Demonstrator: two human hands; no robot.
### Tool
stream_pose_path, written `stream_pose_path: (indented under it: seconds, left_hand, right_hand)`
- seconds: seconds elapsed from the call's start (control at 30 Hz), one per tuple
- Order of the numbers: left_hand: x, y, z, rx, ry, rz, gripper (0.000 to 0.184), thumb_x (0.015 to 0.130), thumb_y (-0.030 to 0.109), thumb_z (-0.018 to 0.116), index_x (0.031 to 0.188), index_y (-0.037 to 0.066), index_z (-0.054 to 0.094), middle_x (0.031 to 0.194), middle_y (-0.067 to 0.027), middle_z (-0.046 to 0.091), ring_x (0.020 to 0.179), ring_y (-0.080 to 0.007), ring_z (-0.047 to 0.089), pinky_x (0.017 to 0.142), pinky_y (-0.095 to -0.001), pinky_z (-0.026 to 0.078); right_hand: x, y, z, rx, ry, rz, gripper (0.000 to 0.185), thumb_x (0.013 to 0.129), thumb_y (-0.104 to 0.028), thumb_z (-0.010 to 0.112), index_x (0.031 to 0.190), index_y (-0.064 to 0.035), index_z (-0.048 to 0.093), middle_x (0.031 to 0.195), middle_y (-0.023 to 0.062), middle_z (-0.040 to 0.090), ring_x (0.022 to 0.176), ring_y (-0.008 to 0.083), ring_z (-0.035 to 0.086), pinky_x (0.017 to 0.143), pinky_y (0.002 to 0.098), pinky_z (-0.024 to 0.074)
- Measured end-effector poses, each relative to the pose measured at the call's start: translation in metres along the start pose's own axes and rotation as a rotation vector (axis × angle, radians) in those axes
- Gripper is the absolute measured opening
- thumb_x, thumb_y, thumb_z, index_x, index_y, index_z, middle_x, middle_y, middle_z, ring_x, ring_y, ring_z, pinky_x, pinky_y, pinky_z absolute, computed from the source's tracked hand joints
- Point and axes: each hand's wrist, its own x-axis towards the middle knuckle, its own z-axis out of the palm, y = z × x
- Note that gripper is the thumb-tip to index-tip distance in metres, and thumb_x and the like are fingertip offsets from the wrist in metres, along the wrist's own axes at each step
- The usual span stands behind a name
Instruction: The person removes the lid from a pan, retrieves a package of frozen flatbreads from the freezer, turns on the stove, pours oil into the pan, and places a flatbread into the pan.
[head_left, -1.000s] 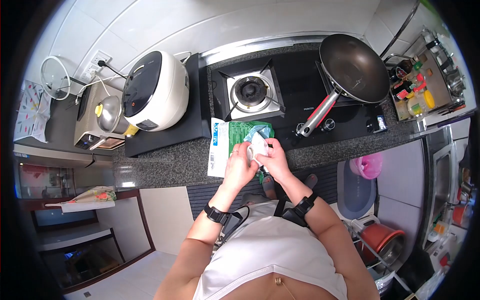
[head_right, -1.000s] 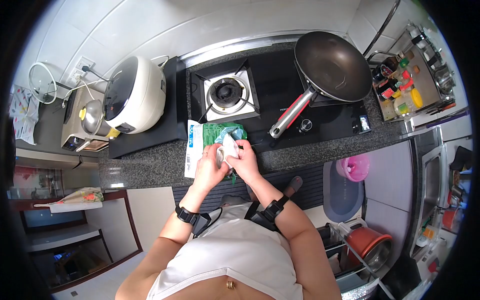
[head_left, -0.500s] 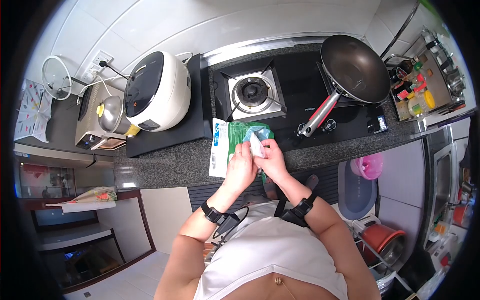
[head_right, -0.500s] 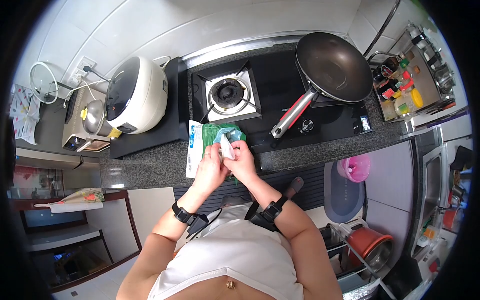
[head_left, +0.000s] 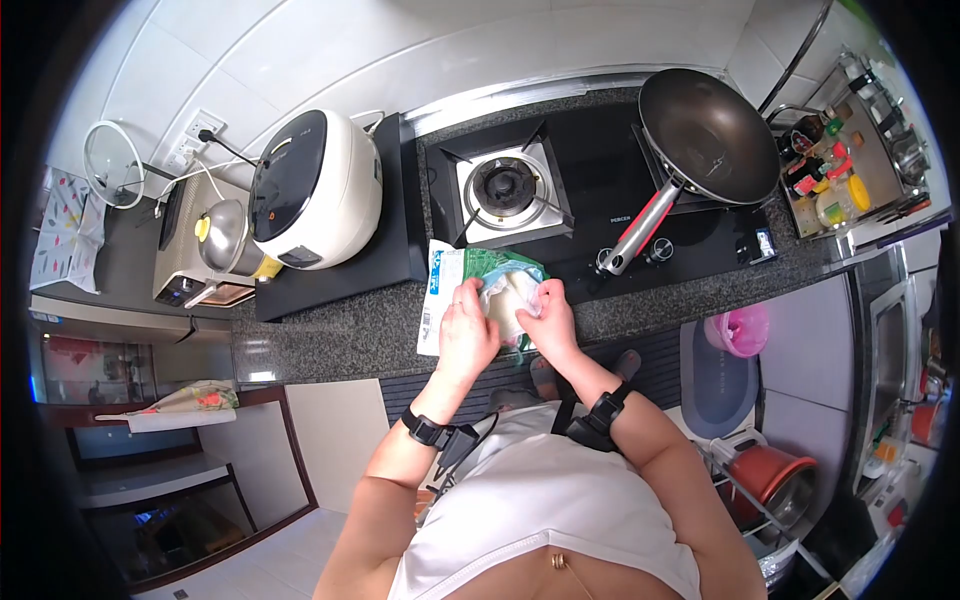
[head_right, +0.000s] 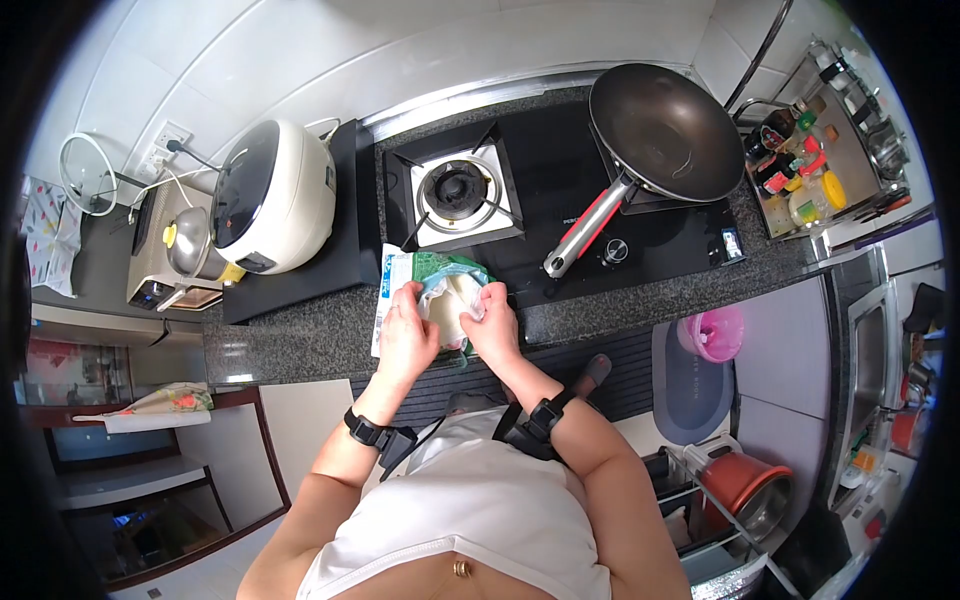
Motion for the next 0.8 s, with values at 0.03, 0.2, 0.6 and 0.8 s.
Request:
stream_pose_path:
  seconds: [0.03,0.2,0.6,0.8]
  left_hand:
    - [0.0,-0.002,0.001,0.002,0.011,-0.019,0.054,0.067,-0.005,0.055,0.118,-0.005,0.04,0.106,-0.0232,0.054,0.093,-0.0402,0.059,0.08,-0.0449,0.05]
    - [0.0,-0.004,0.009,0.005,0.012,-0.035,0.051,0.067,-0.005,0.055,0.117,-0.004,0.042,0.104,-0.0232,0.056,0.094,-0.0398,0.059,0.081,-0.0446,0.05]
    - [-0.007,-0.016,0.014,-0.262,-0.058,-0.237,0.05,0.075,0.004,0.068,0.12,0.001,0.046,0.098,-0.018,0.059,0.085,-0.0331,0.063,0.073,-0.0386,0.052]
    - [-0.018,-0.033,0.016,-0.6,-0.131,-0.262,0.067,0.072,0.007,0.078,0.129,0.001,0.044,0.114,-0.0137,0.057,0.101,-0.0196,0.06,0.08,-0.0302,0.051]
  right_hand:
    - [-0.002,-0.004,-0.002,-0.24,0.054,-0.053,0.043,0.072,-0.003,0.071,0.103,-0.0038,0.041,0.085,0.013,0.062,0.074,0.0278,0.065,0.066,0.0351,0.0516]
    - [-0.002,-0.02,-0.008,-0.432,0.082,-0.287,0.042,0.073,-0.013,0.075,0.102,-0.0051,0.045,0.087,0.0144,0.058,0.08,0.0367,0.062,0.068,0.0428,0.0491]
    - [0.01,0.001,0.011,0.339,-0.304,0.287,0.023,0.084,-0.023,0.067,0.093,-0.0022,0.066,0.085,0.0036,0.066,0.069,0.0104,0.06,0.057,0.024,0.0462]
    - [0.02,-0.005,-0.002,0.551,-0.458,0.638,0.012,0.085,-0.018,0.065,0.083,-0.0071,0.06,0.074,-0.0025,0.056,0.055,0.003,0.046,0.043,0.0181,0.0312]
